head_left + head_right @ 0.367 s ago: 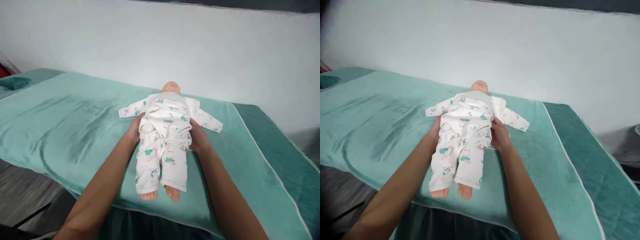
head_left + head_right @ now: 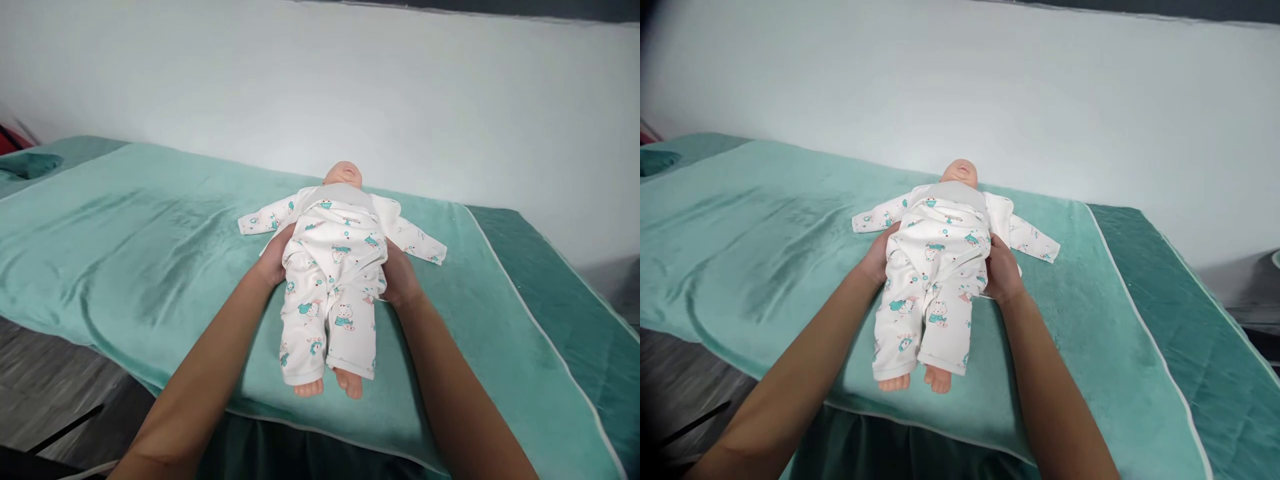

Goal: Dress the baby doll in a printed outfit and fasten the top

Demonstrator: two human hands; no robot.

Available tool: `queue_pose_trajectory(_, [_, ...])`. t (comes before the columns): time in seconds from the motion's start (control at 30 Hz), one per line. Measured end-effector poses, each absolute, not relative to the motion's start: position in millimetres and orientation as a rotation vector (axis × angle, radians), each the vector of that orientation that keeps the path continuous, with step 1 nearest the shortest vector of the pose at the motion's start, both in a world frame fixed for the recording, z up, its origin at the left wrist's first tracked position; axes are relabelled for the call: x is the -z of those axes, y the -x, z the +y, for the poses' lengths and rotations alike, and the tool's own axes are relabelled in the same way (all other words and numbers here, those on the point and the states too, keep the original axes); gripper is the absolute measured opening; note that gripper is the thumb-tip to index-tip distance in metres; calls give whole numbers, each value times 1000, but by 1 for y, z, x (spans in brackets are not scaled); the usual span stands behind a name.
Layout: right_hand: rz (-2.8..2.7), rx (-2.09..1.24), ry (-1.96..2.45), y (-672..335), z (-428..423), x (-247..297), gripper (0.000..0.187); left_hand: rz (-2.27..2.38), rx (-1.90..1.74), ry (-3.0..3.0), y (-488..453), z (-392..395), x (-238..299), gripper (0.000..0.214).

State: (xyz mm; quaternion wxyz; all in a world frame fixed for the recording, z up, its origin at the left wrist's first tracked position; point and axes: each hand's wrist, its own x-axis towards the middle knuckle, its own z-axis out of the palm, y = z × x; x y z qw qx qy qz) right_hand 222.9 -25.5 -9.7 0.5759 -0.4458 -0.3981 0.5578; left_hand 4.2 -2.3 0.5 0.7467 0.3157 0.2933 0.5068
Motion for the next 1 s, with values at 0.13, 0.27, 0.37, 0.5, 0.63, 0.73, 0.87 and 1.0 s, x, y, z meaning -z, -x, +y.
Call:
queue_pose_trajectory(0.13, [-859, -1320, 1067, -221, -31, 5, 30, 695, -1254, -877, -5, -4, 1, 39])
queue_pose_trajectory(0.27, [-884, -1271, 1075, -218, -35, 1, 32, 801, -1336, -945, -3, -6, -2, 37])
queue_pose_trajectory(0.37, [-920, -1269, 1060, -216, -35, 2, 33, 790, -1332, -915, -1, -5, -2, 37])
queue_pose_trajectory(0.5, [-951, -1228, 1036, -214, -35, 2, 30, 789, -1294, -888, -1, -1, 3, 30])
queue_pose_trajectory(0.63, [-936, -1146, 1044, -214, -35, 0, 24, 1050, -1428, -1015, 0, 2, 5, 20])
queue_pose_trajectory(0.73, [-946, -1108, 1014, -215, -32, 1, 23, 1174, -1565, -1195, 0, -2, -3, 20])
queue_pose_trajectory(0.87, [-1106, -1018, 976, -220, -25, 7, 22, 1233, -1334, -1723, -2, -22, -24, 22])
queue_pose_trajectory(1.0, [-1363, -672, 962, -225, -17, 10, 14, 1337, -1078, -2084, -7, -36, -35, 15])
